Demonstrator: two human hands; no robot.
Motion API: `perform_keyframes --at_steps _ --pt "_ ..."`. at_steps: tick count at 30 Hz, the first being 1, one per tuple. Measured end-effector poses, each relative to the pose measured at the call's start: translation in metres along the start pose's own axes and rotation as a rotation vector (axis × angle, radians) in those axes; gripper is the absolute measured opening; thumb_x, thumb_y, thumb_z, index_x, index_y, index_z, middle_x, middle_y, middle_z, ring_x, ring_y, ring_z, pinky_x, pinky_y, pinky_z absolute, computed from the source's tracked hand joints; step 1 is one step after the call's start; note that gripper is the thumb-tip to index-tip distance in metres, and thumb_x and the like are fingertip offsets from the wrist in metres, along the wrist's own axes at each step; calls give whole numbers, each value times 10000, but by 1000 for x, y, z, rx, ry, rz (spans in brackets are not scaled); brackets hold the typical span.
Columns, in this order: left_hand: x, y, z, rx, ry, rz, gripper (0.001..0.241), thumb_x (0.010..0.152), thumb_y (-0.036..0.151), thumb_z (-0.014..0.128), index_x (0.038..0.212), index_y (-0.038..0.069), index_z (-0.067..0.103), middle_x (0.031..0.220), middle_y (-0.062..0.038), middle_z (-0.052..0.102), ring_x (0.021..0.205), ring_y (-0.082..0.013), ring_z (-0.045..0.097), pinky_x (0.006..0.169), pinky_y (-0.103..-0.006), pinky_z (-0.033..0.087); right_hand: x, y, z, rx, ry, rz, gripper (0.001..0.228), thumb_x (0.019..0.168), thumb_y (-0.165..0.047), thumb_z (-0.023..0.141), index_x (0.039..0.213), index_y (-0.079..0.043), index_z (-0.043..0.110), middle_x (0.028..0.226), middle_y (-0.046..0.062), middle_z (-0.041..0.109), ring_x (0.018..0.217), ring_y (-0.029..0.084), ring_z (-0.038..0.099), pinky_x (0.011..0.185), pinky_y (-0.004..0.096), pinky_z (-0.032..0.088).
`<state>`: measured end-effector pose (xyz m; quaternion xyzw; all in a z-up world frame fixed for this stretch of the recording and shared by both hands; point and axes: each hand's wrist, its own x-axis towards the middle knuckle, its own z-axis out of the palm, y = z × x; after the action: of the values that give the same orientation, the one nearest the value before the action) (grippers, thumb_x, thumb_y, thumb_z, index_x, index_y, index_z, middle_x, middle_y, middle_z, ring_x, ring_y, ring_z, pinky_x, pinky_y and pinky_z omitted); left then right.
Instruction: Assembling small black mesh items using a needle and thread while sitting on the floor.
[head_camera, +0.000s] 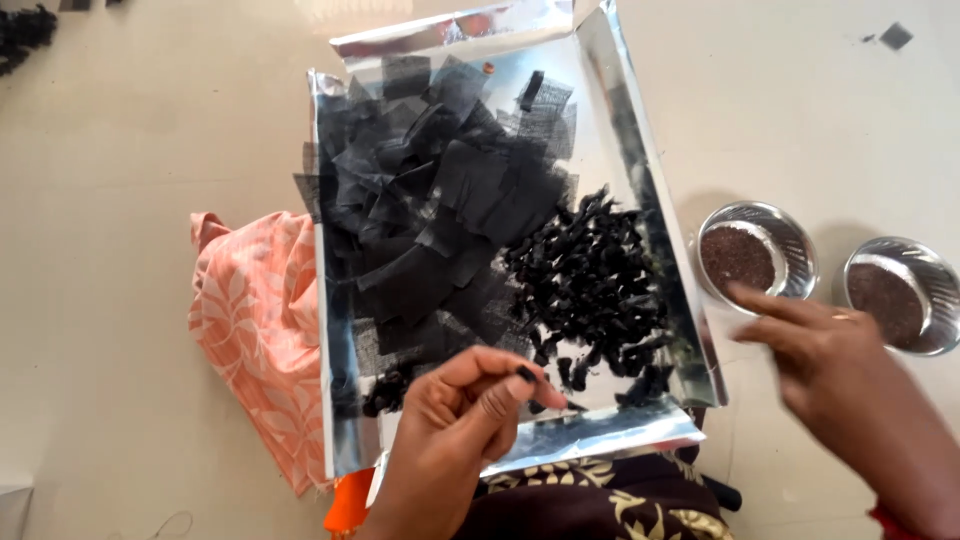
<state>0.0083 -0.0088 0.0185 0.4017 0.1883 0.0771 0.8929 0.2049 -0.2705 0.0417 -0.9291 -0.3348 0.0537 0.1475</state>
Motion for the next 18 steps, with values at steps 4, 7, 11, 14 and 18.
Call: perform_keyframes --at_steps 4,7,11,14,18 --pt "-3 6 9 86 -45 -119 145 975 105 639 1055 -8 679 920 -114 778 513 -30 395 463 -201 303 11 -69 -13 409 -76 -325 268 822 -54 702 1087 -85 725 1467 107 637 1188 301 689 881 359 576" --pt "0 9 8 123 -71 -117 148 981 110 654 1056 -15 679 910 -106 777 534 -26 407 475 -202 311 20 -98 5 888 -610 -199 610 923 -77 739 1497 -113 534 1168 59 774 906 176 783 827 282 618" --pt "-1 18 -4 163 -20 -72 151 978 108 660 1049 -22 686 906 -108 786 554 -22 421 486 -198 322 12 -80 44 1293 -914 35 224 1026 -20 640 1173 73 781 1004 196 763 874 179 686 778 323 573" --pt "-2 15 -8 174 6 -46 160 969 102 663 1063 -22 697 909 -108 790 566 -19 429 496 -200 337 5 -73 44 1449 -718 -316 177 1050 41 657 1169 34 788 1000 149 825 873 198 800 743 325 647" --pt "1 10 4 137 -15 -96 132 955 89 666 1046 -6 678 890 -99 783 547 -15 418 489 -197 322 16 -96 40 1336 -194 -118 389 995 34 588 1379 -19 617 1079 129 790 923 169 762 781 305 620"
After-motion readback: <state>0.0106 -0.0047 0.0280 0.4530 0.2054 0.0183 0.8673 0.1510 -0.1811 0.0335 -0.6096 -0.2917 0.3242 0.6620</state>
